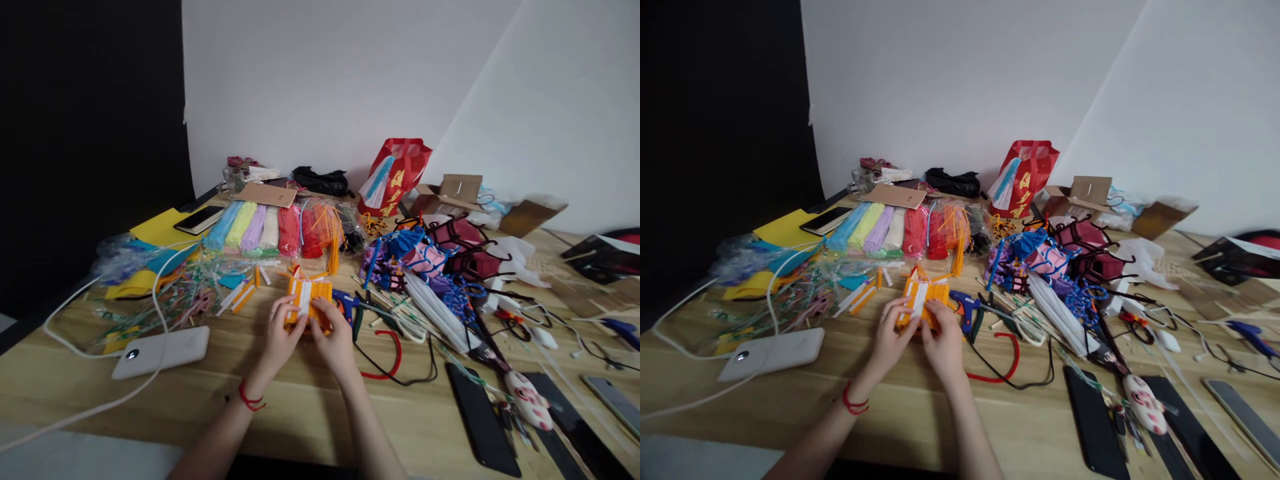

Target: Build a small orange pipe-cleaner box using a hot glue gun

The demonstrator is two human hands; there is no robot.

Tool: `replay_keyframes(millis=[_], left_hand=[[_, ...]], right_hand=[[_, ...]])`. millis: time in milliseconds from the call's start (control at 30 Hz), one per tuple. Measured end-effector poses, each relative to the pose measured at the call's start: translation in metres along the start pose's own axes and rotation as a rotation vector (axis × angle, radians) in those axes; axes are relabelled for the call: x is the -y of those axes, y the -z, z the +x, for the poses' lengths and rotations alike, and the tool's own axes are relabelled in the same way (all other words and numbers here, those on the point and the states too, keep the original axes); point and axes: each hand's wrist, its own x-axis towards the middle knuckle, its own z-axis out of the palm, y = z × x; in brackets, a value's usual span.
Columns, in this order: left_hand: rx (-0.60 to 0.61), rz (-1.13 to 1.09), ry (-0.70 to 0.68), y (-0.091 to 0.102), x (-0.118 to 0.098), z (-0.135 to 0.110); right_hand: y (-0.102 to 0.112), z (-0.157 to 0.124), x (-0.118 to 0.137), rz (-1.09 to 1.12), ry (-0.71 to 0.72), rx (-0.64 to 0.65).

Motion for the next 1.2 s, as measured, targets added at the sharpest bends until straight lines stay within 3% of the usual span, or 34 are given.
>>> replay_keyframes(millis=[133, 400, 533, 767, 967, 1200], left_hand=[[0.009, -0.029, 0.007, 0.003, -0.002, -0.002], [0.114, -0.146, 0.169, 0.006, 0.006, -0.006], [0.115, -0.222, 0.216, 0.003, 0.011, -0.004], [0.095, -0.251, 0.276, 0.004, 0.005, 0.001], [0.062, -0.329, 0.356, 0.001, 0.001, 0.001], [0.118, -0.29, 0.302, 0.007, 0.003, 0.002]], right_hand=[[-0.004, -0.003, -0.01, -0.034, -0.08, -0.094], [-0.005, -0.004, -0.026, 0.19, -0.188, 0.041], [-0.006, -0.003, -0.022, 0.289, -0.234, 0.029], [-0.01, -0.001, -0.012, 0.627, -0.487, 0.018], [-0.018, 0.0, -0.011, 0.618, -0.541, -0.118], [-0.015, 0.002, 0.002, 0.689, -0.58, -0.108]])
